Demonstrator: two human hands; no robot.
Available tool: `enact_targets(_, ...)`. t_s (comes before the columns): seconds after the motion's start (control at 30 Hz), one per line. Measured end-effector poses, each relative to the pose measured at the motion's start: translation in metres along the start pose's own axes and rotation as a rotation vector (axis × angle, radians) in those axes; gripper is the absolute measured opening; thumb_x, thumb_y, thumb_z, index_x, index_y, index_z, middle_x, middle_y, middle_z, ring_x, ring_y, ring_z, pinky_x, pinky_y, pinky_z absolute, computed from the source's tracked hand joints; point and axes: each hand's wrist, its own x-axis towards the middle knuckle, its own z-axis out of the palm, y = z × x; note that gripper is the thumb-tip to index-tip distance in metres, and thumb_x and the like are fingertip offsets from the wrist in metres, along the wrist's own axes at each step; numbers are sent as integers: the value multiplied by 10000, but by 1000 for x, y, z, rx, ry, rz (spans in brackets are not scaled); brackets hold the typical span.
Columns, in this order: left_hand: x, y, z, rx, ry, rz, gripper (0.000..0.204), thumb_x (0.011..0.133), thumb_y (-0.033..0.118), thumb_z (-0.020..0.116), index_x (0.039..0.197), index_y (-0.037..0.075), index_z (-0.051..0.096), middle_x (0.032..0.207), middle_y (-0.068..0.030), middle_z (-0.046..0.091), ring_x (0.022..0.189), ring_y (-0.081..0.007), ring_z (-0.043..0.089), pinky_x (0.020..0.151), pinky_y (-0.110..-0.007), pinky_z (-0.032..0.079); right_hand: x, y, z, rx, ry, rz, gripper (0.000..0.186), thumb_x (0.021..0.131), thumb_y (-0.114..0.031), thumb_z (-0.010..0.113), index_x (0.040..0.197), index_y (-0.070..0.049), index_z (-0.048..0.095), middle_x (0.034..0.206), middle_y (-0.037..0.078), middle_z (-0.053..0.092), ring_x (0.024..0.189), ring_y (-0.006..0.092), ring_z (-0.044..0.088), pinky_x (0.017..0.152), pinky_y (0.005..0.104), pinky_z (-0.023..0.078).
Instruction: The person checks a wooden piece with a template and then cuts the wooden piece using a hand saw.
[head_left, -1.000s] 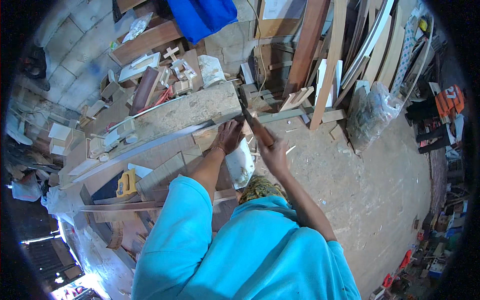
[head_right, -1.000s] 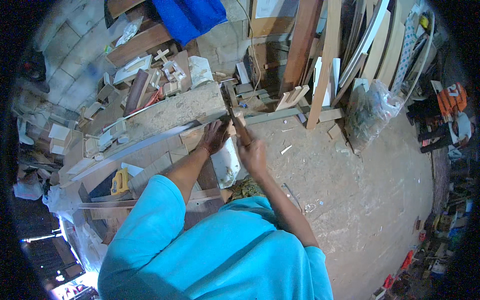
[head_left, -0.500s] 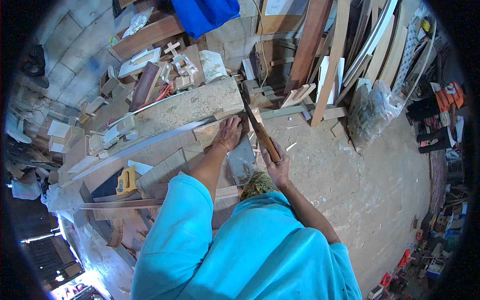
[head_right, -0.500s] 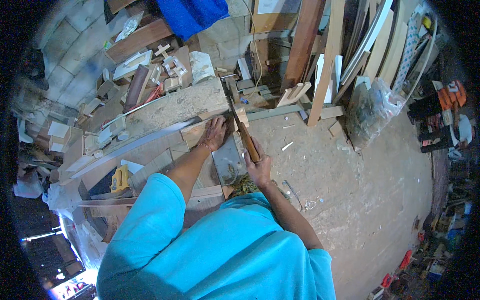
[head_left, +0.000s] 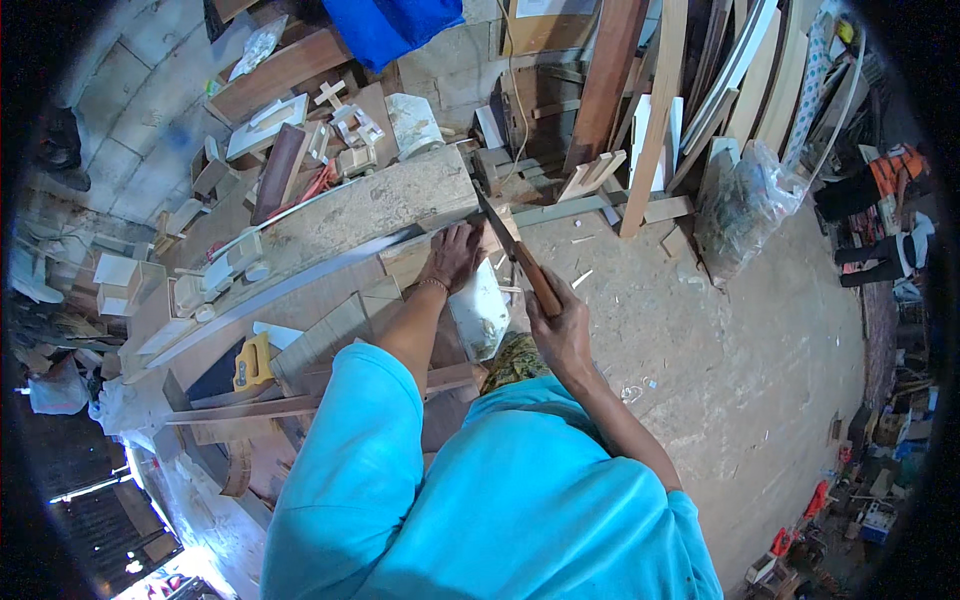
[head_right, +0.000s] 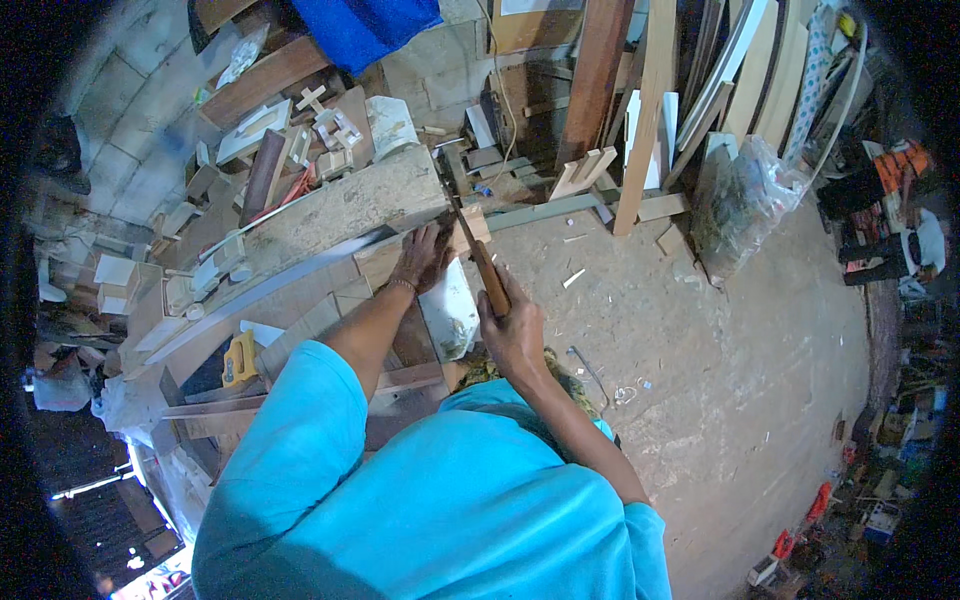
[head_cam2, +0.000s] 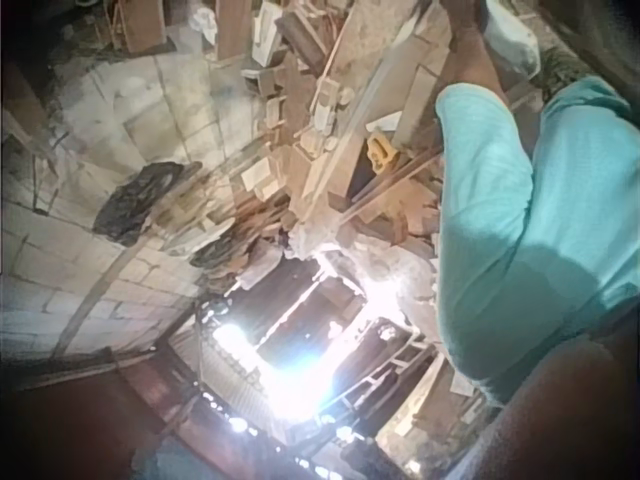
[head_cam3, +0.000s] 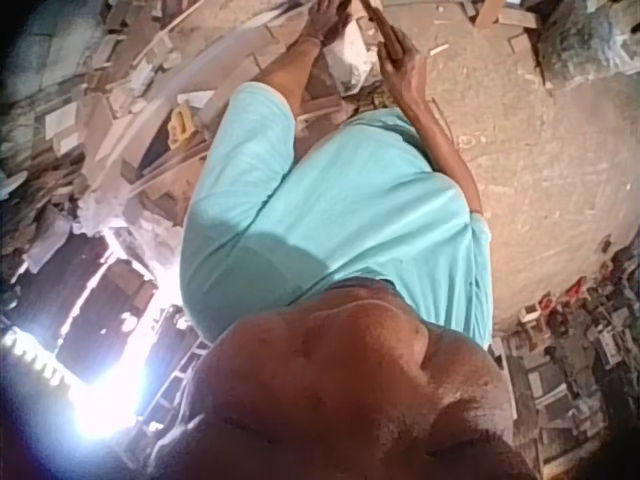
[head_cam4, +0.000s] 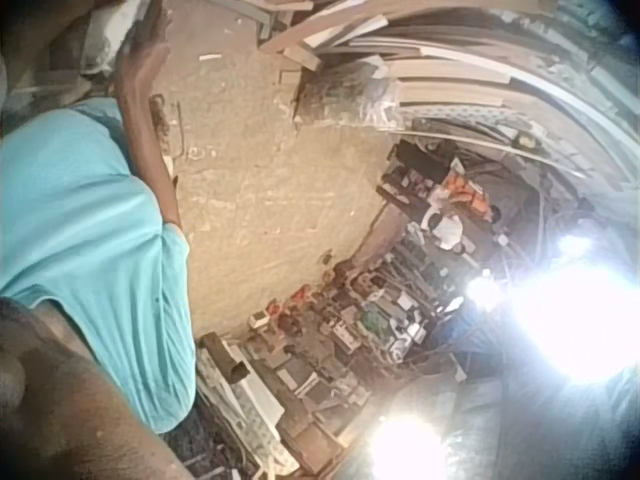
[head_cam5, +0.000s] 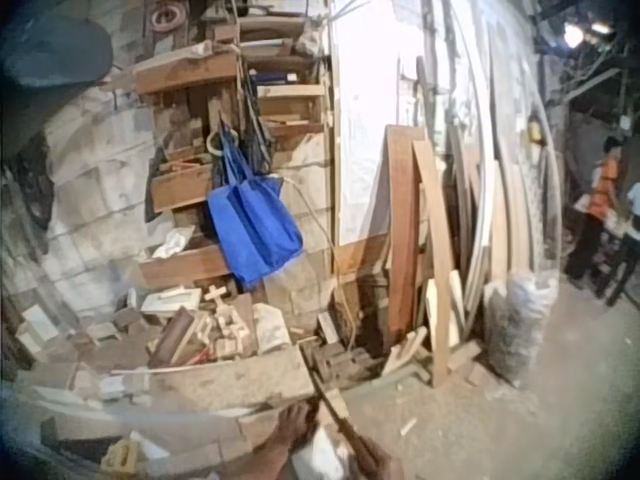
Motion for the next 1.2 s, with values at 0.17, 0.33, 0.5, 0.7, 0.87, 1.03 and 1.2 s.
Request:
enact_targets(0.17, -5, -3, -1, -82, -79, -71, 432, 859, 283, 467, 1208, 31, 434, 1220, -165, 395, 1137, -329, 361, 944, -435, 298, -6, 5, 12, -52, -2, -49, 366, 812, -71, 582, 1146, 60, 509, 885, 201, 632, 788, 143, 586, 655, 290, 476)
enact_targets(0.33, 7, -3, 8, 100, -100, 72, 428, 859, 287, 444, 1242, 98, 419, 1159, -140, 420, 1100, -304, 384, 904, -417, 320, 30, 31, 41, -25, 131, -170, 391, 771, -85, 585, 1155, -50, 521, 794, 254, 602, 738, 387, 616, 599, 415, 484)
enact_targets(0.5, 0, -4, 10, -51, 39, -22, 465, 822, 285, 511, 1252, 134, 417, 1146, -149, 424, 1092, -325, 390, 891, -470, 313, 40, 23, 39, -51, 69, -81, 418, 769, -97, 577, 1178, -48, 505, 789, 261, 601, 730, 391, 615, 589, 404, 482)
enact_targets(0.7, 3, 3, 2, -30, 58, 40, 466, 789, 295, 544, 1182, 57, 467, 1154, -167, 422, 1115, -339, 375, 905, -458, 318, 31, 34, 38, 13, 50, -175, 393, 808, -122, 585, 1155, 48, 515, 865, 202, 635, 796, 154, 603, 712, 298, 474)
enact_targets(0.87, 1, 1, 0, 28, 164, 52, 397, 814, 312, 517, 1135, 80, 497, 1121, -154, 443, 1072, -310, 404, 891, -434, 328, 32, 48, 45, 114, 83, -225, 410, 816, -124, 588, 1176, 50, 497, 885, 189, 635, 780, 147, 587, 685, 292, 474)
enact_targets(1.03, 16, 5, -18, 70, 45, 67, 329, 798, 260, 514, 1059, 59, 517, 1045, -140, 475, 1020, -302, 434, 857, -395, 339, 30, 34, 46, 87, -3, -76, 413, 822, -103, 588, 1184, 64, 482, 912, 183, 624, 801, 138, 566, 695, 271, 467)
enact_targets(1.2, 10, -13, -8, 92, 37, 44, 340, 788, 254, 507, 1082, 84, 501, 1067, -117, 471, 1039, -302, 428, 881, -397, 353, 32, 32, 41, 103, -47, -113, 423, 822, -90, 594, 1193, 70, 468, 951, 134, 603, 842, 106, 538, 728, 237, 454)
